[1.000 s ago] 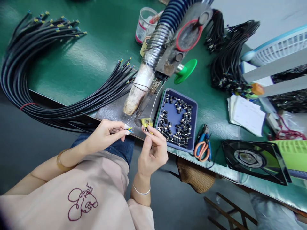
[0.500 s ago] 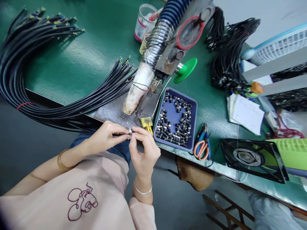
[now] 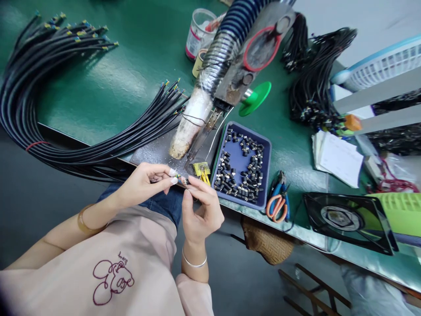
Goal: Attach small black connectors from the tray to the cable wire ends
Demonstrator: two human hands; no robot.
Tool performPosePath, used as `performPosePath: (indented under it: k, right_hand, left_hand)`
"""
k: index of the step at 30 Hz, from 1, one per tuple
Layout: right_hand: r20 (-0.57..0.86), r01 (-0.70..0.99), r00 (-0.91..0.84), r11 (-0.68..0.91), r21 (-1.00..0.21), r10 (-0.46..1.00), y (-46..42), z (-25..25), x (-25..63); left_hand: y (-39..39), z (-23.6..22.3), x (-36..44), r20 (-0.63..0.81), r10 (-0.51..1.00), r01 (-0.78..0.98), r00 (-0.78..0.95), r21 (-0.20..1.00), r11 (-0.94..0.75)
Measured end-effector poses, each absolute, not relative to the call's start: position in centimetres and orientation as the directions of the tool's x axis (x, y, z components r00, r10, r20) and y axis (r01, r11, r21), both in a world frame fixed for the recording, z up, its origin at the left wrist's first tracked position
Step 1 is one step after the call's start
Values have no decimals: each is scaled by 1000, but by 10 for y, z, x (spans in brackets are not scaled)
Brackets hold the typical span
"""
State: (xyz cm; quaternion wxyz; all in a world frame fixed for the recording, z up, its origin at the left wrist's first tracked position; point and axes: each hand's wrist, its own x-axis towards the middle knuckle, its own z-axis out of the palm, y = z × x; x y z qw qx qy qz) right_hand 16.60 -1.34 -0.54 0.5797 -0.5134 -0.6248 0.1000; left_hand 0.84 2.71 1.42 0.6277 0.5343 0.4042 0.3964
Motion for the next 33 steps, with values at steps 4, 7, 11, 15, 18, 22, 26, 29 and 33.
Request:
performPosePath:
  k: [4, 7, 11, 15, 18, 22, 26, 29, 33]
  right_hand:
    - [567, 488, 202, 420, -765, 798, -13, -5, 168]
    - [529, 435, 243, 396, -808, 813, -13, -4, 169]
    - [581, 467, 248, 429, -773, 775, -14, -4, 168]
    - [543, 468, 214, 402, -787, 812, -14, -6, 166]
    - [486, 432, 227, 360, -827, 844, -14, -5, 166]
    - [444, 368, 248, 341, -865, 861, -13, -2, 167]
    - [438, 327, 263, 347, -879, 860, -11, -2, 167]
    - [454, 331, 296, 355, -874, 841, -9, -2, 165]
    - [435, 320, 294, 341, -884, 851, -9, -4, 166]
  left_hand:
    - [26, 14, 9, -78, 947, -104, 312, 988, 116]
    - [26, 11, 11, -68, 955, -92, 290, 991, 98]
    - [25, 8, 14, -51, 954, -57, 294, 996, 71]
    - [24, 8, 15, -26, 958, -16, 284, 999, 32]
    - [24, 9, 15, -10, 959, 1, 282, 1000, 11]
    - [25, 7, 16, -26, 962, -7, 272, 1000, 29]
    - [26, 6, 15, -46, 954, -63, 297, 996, 68]
    - [28, 6, 15, -49, 953, -83, 299, 993, 78]
    - [29, 8, 16, -43, 953, -104, 299, 992, 78]
